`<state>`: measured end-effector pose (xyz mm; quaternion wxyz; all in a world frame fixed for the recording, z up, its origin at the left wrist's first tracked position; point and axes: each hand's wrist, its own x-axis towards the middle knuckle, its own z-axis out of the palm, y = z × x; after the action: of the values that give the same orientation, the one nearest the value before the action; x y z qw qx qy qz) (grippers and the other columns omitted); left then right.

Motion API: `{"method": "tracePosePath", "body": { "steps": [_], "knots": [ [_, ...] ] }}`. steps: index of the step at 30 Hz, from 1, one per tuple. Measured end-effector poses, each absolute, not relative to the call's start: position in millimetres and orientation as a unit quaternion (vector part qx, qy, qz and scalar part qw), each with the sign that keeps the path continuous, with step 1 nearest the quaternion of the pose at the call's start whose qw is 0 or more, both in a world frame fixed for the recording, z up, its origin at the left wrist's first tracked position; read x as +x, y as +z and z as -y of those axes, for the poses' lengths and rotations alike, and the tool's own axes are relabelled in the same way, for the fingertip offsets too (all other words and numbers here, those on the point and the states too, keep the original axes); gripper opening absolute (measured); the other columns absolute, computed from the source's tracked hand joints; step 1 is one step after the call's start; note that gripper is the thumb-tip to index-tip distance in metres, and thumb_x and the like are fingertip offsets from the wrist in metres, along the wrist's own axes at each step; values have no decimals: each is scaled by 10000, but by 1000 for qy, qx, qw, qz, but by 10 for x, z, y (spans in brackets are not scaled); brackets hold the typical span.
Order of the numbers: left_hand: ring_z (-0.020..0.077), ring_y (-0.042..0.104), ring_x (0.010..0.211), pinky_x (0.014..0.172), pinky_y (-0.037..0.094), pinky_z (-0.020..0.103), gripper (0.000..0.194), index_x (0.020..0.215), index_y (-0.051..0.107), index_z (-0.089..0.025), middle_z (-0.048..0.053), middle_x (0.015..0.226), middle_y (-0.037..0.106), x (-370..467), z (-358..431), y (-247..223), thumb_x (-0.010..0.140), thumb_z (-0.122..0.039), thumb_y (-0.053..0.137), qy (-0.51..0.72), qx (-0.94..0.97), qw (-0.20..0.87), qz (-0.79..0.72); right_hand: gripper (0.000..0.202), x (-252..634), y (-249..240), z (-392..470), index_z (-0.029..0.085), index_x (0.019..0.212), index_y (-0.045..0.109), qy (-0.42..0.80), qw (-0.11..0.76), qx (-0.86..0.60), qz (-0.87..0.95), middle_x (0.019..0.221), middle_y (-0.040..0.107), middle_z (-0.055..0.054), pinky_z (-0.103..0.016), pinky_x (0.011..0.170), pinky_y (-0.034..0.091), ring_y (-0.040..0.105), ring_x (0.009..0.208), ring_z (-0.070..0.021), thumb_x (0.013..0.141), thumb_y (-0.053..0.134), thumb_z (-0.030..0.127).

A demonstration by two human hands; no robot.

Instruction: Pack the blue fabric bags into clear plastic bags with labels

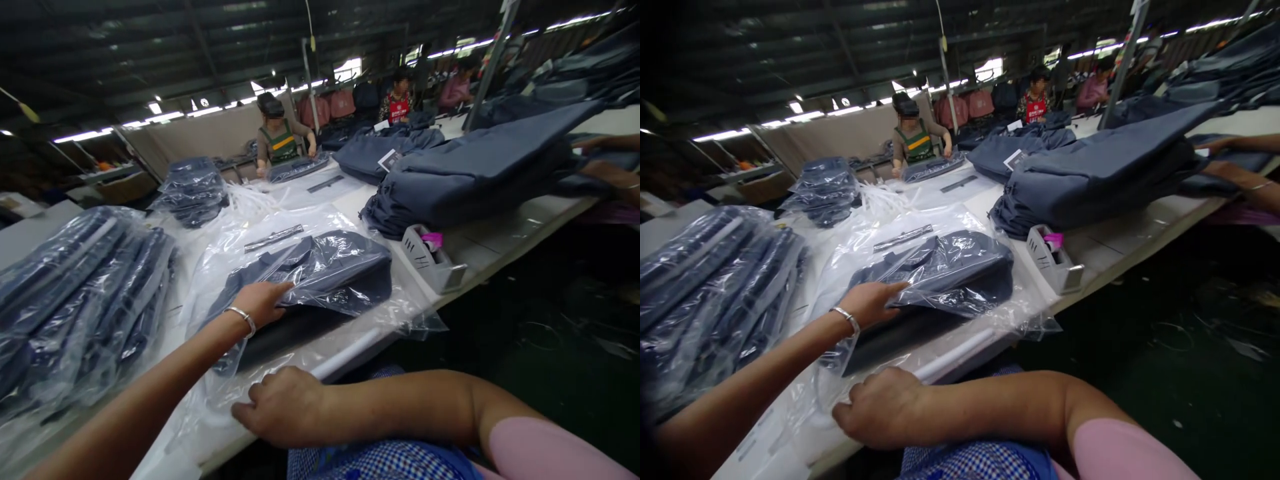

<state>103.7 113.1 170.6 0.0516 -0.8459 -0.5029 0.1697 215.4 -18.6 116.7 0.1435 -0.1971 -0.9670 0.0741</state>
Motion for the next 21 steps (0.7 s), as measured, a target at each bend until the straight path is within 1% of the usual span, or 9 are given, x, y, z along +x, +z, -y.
{"method": "tracePosePath", "body": {
  "steps": [3,6,10,13,15,18,21],
  "knots": [
    [329,674,962,754,509,396,617,1388,477,-292,111,1058,719,1023,-1149,1693,787,-362,594,169,-847,49,501,166,2037,1230,188,191,1053,580,87,143,-174,970,826,693,-35,-285,465,473,666,678,-214,936,476,247],
    [316,676,950,744,503,377,615,1387,476,-298,103,1037,722,1016,-1136,1690,789,-375,598,165,-847,55,502,204,1976,1179,64,223,1107,571,101,145,-155,972,840,691,-18,-265,445,441,660,667,-208,944,485,308],
    [301,677,931,728,497,359,603,1392,465,-303,98,1012,722,1007,-1088,1710,809,-394,586,163,-842,58,510,267,2193,893,-202,237,1161,586,76,143,-233,959,887,696,-23,-257,486,418,657,698,-206,939,521,370],
    [304,674,935,732,495,362,609,1398,455,-308,96,1020,722,1012,-1074,1726,812,-410,585,161,-842,51,512,297,2523,633,-439,224,1200,598,41,171,-292,940,889,688,-45,-290,590,446,648,772,-216,962,495,369],
    [302,674,933,741,493,361,611,1399,452,-311,93,1022,724,1019,-1079,1728,812,-419,584,159,-842,45,513,290,2707,505,-600,204,1179,625,28,189,-318,929,918,683,-68,-321,699,461,631,858,-220,977,476,351],
    [297,678,924,741,492,355,597,1394,457,-309,92,1023,727,1025,-1075,1715,819,-418,574,153,-842,44,515,243,2810,398,-777,211,1132,661,30,210,-366,906,1086,673,-89,-365,868,436,592,1013,-229,967,514,312],
    [294,686,908,723,491,349,561,1390,458,-314,93,997,733,1020,-1034,1680,845,-421,541,137,-841,49,521,240,2724,330,-834,244,1155,662,54,221,-417,880,1237,640,-67,-379,960,404,559,1122,-245,956,532,281]
  ]
}}
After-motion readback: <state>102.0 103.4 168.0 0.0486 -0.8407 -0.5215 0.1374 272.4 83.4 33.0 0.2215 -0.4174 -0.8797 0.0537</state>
